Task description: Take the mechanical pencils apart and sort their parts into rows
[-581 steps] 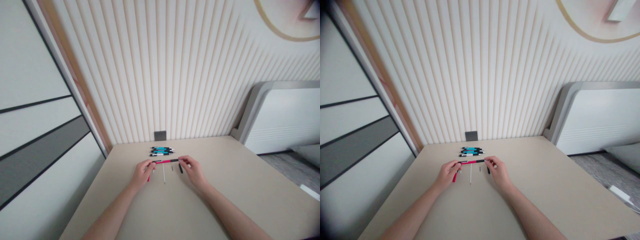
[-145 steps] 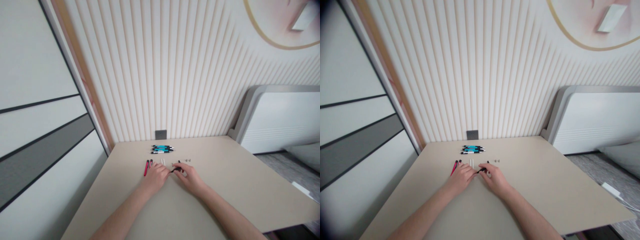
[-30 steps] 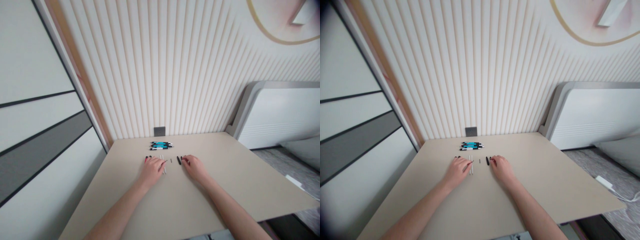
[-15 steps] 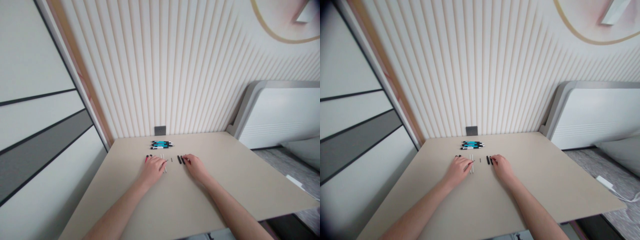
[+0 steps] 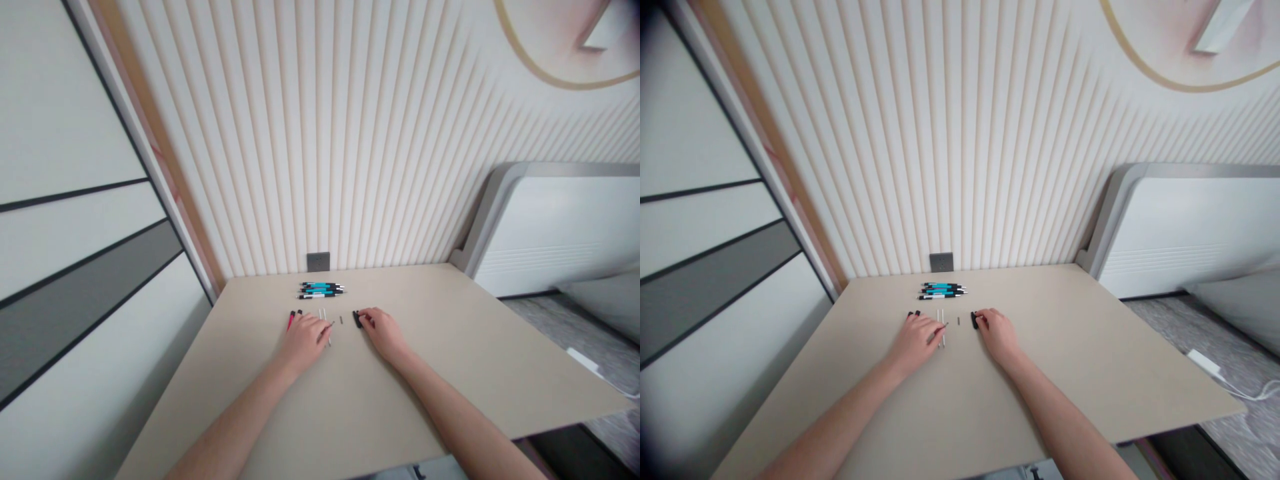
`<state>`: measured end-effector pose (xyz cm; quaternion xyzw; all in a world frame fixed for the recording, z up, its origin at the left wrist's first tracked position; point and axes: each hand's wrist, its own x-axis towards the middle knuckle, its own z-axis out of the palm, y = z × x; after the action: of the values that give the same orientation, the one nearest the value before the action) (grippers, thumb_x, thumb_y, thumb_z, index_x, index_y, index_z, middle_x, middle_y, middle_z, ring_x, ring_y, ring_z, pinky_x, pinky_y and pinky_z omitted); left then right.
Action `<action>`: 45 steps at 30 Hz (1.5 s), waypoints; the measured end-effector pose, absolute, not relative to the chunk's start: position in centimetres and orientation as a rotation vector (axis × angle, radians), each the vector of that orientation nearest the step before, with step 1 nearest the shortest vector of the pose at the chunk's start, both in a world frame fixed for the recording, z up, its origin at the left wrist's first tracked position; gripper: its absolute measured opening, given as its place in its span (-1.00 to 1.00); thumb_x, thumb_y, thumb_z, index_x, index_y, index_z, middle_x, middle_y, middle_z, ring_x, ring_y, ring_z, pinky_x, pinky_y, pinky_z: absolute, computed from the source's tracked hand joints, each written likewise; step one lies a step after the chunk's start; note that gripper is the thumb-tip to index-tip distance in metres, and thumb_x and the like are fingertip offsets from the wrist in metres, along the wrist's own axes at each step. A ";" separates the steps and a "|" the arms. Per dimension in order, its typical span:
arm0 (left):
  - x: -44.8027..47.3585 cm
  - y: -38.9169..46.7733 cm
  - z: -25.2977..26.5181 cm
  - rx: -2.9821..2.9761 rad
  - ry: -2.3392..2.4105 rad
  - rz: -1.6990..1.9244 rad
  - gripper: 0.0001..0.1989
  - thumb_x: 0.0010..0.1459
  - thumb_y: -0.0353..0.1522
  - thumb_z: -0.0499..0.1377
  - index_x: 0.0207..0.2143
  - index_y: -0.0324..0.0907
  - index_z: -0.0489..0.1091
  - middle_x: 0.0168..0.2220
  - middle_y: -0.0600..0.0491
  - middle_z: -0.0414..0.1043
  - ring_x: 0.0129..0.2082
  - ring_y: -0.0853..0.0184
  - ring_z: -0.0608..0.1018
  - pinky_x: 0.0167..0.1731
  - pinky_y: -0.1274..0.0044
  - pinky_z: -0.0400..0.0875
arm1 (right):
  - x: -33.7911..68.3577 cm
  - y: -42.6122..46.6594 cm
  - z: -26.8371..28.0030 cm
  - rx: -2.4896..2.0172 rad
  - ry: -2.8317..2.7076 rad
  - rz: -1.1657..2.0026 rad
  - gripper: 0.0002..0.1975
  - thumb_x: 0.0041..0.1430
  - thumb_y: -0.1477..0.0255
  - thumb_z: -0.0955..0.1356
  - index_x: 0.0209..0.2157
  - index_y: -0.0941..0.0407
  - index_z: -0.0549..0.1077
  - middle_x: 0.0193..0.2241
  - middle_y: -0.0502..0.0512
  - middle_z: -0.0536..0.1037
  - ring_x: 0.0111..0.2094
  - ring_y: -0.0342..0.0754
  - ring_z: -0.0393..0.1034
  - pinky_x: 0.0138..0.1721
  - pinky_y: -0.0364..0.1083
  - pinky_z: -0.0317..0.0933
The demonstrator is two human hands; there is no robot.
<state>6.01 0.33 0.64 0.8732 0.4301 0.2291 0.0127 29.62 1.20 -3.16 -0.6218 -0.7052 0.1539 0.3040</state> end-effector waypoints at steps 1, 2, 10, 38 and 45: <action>6.0 0.3 0.6 2.720 1.340 0.713 -0.81 0.29 -0.37 0.08 -0.28 -0.13 0.49 -0.30 0.05 0.57 -0.22 0.26 0.51 -0.18 0.40 0.21 | 29.6 1.1 -3.0 -1.642 -1.862 0.395 -0.75 0.26 0.39 0.25 -0.16 0.10 0.54 -0.22 0.11 0.57 -0.25 -0.05 0.44 -0.19 -0.12 0.22; 6.0 0.4 0.7 2.718 1.339 0.710 -0.81 0.29 -0.37 0.08 -0.29 -0.13 0.49 -0.30 0.05 0.57 -0.22 0.26 0.51 -0.18 0.41 0.21 | 29.5 1.0 -2.8 -1.628 -1.854 0.376 -0.75 0.27 0.38 0.24 -0.17 0.10 0.54 -0.24 0.11 0.57 -0.27 -0.05 0.44 -0.21 -0.12 0.22; 6.6 0.0 0.6 2.731 1.316 0.731 -0.82 0.30 -0.36 0.08 -0.32 -0.15 0.47 -0.34 0.04 0.54 -0.23 0.25 0.50 -0.17 0.41 0.23 | 25.8 -0.8 -1.5 -1.214 -1.841 0.518 -0.73 0.30 0.30 0.25 -0.18 0.11 0.53 -0.31 0.12 0.57 -0.34 -0.07 0.41 -0.27 -0.11 0.26; -1.6 5.8 -1.1 2.459 1.857 0.892 -0.77 0.23 -0.37 0.03 -0.22 -0.13 0.49 -0.22 0.00 0.56 -0.16 0.21 0.51 -0.15 0.42 0.29 | 25.2 1.5 -0.9 -1.757 -2.385 -0.160 -0.76 0.33 0.52 0.20 -0.26 0.13 0.49 -0.26 0.18 0.58 -0.18 0.02 0.41 -0.17 -0.07 0.05; -1.8 6.2 -1.7 2.384 1.855 0.847 -0.77 0.24 -0.36 0.04 -0.22 -0.12 0.50 -0.21 0.01 0.57 -0.16 0.24 0.51 -0.09 0.44 0.30 | 25.1 1.2 -0.7 -1.724 -2.371 -0.092 -0.73 0.36 0.47 0.18 -0.23 0.09 0.50 -0.26 0.15 0.58 -0.18 -0.01 0.40 -0.18 -0.06 0.01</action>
<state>-1.76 6.24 -1.72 0.7600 0.5912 0.2700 0.0022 25.15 1.21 -0.68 -0.5846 -0.8040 -0.0312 0.1044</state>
